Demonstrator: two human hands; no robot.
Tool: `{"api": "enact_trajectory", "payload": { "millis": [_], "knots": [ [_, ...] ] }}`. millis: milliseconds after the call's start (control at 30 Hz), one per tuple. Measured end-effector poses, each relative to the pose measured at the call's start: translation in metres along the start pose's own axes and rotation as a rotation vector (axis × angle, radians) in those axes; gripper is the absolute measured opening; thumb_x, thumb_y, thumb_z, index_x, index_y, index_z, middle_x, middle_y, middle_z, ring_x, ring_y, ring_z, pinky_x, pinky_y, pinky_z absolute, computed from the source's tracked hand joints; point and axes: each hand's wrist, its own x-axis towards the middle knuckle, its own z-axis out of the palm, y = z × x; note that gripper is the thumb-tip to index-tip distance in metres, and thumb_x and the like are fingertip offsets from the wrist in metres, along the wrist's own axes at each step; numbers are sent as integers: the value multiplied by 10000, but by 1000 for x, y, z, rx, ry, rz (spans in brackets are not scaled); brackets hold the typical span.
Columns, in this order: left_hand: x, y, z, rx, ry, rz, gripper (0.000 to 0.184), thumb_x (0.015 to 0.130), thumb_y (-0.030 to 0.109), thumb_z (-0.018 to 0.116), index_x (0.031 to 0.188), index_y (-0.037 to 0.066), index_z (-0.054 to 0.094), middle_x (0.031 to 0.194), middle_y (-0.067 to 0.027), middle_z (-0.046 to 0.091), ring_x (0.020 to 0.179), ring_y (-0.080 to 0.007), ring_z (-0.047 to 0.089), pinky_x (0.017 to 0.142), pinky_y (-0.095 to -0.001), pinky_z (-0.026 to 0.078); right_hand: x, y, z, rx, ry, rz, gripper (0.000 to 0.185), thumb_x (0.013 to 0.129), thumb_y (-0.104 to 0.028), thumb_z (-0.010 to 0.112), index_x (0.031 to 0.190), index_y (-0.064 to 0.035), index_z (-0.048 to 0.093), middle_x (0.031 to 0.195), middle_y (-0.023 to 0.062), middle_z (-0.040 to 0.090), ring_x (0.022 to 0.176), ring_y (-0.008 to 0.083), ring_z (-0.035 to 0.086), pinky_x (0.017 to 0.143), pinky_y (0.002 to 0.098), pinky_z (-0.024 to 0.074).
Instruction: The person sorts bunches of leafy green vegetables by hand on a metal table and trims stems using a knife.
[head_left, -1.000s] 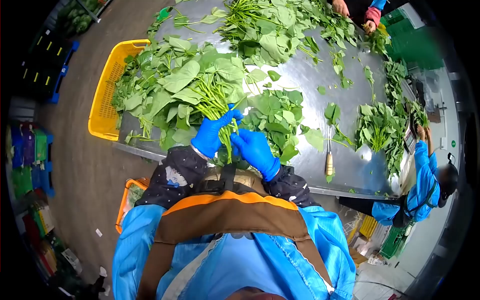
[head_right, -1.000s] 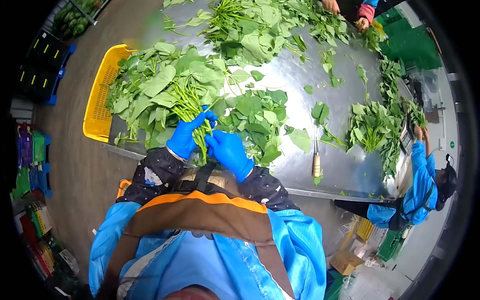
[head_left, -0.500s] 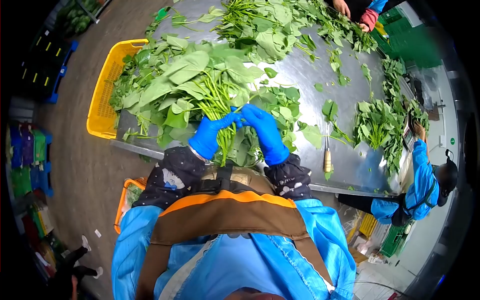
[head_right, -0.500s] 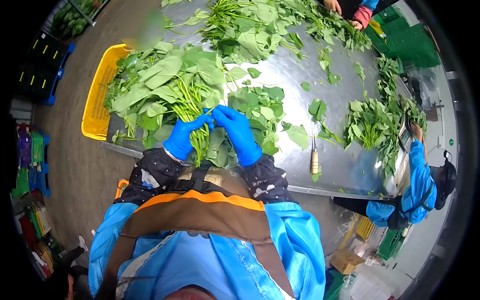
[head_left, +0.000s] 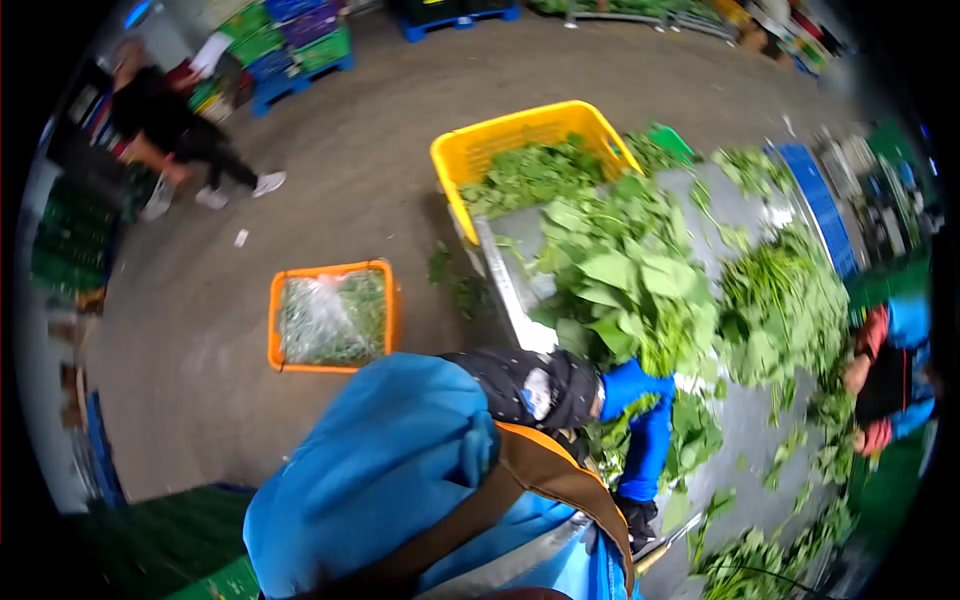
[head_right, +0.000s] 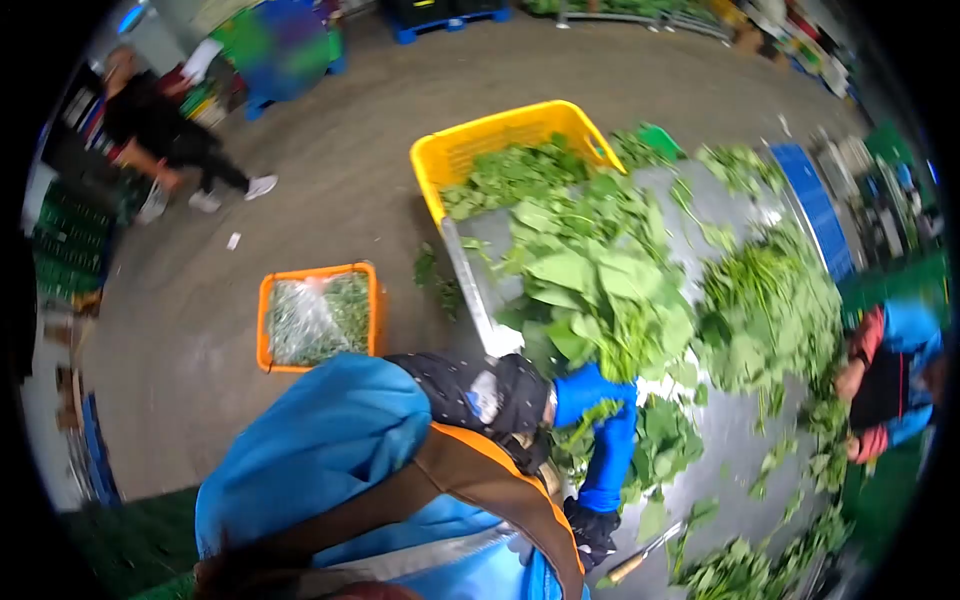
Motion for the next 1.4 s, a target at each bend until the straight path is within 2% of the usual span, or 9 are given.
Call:
{"api": "enact_trajectory", "payload": {
  "millis": [200, 300, 467, 567, 700, 800, 1033, 1167, 1400],
  "knots": [
    [-36, 45, 4, 166, -9, -554, 799, 645, 433, 729, 1266, 63, 390, 1127, -146, 528, 846, -262, 583, 689, -430, 476, -18, -27, 30, -207, -119, 179, 266, 833, -243, 564, 710, -11, 521, 626, 74, 523, 517, 130, 487, 491, 257, 370],
    [-19, 10, -5, 325, 89, 232, 625, 725, 319, 699, 1244, 88, 440, 1003, -85, 599, 838, -201, 559, 743, -396, 461, -21, -41, 41, -181, -120, 202, 268, 814, -195, 558, 623, -19, 495, 470, 56, 472, 372, 152, 451, 380, 257, 336],
    [-27, 9, -7, 876, -367, -117, 361, 724, 381, 662, 931, 86, 641, 767, -55, 633, 693, -156, 565, 656, -315, 449, -11, -20, -1, -209, -111, 66, 217, 798, -174, 554, 668, -13, 486, 537, 30, 479, 425, 124, 467, 388, 252, 362],
    [-59, 44, 27, 1322, -605, 237, 268, 676, 278, 627, 896, 126, 634, 778, -96, 629, 730, -251, 605, 636, -351, 464, -15, -41, -14, -217, -62, 102, 115, 805, -143, 525, 785, -30, 522, 609, 43, 524, 457, 122, 474, 398, 248, 372],
    [-42, 39, 60, 1450, -491, 1550, 391, 649, 175, 604, 1030, 121, 532, 885, -67, 610, 826, -303, 590, 738, -465, 420, -23, -12, -59, -831, -437, -113, 116, 792, -134, 557, 862, -44, 534, 556, 39, 525, 449, 133, 499, 394, 244, 363],
    [-23, 18, 42, 1796, -802, 627, 251, 654, 224, 600, 875, 106, 613, 719, -107, 615, 654, -323, 597, 548, -403, 451, -58, -72, -18, -328, -285, 333, 154, 788, -129, 600, 889, -22, 554, 557, 46, 543, 419, 153, 525, 386, 267, 374],
    [29, 17, 11, 1585, -691, 336, 231, 713, 279, 596, 860, 105, 630, 791, -141, 622, 708, -336, 598, 595, -404, 470, -94, -66, -134, -84, 206, 176, 217, 820, -188, 592, 923, 1, 574, 767, 66, 603, 641, 121, 569, 576, 257, 450],
    [40, 51, 6, 1186, -429, -97, 253, 701, 245, 673, 837, 35, 639, 647, -67, 603, 534, -104, 549, 488, -263, 451, -150, 30, -262, -1349, 833, 387, 338, 714, -293, 689, 835, -8, 554, 790, 144, 603, 735, 296, 587, 648, 386, 450],
    [41, 31, 7, 905, -346, -212, 411, 684, 273, 730, 899, -53, 598, 666, -60, 597, 551, -99, 540, 508, -261, 465, -173, 73, -256, -1377, 980, 305, 424, 670, -277, 720, 960, -20, 548, 904, 197, 579, 839, 358, 557, 705, 422, 442]
  ]
}}
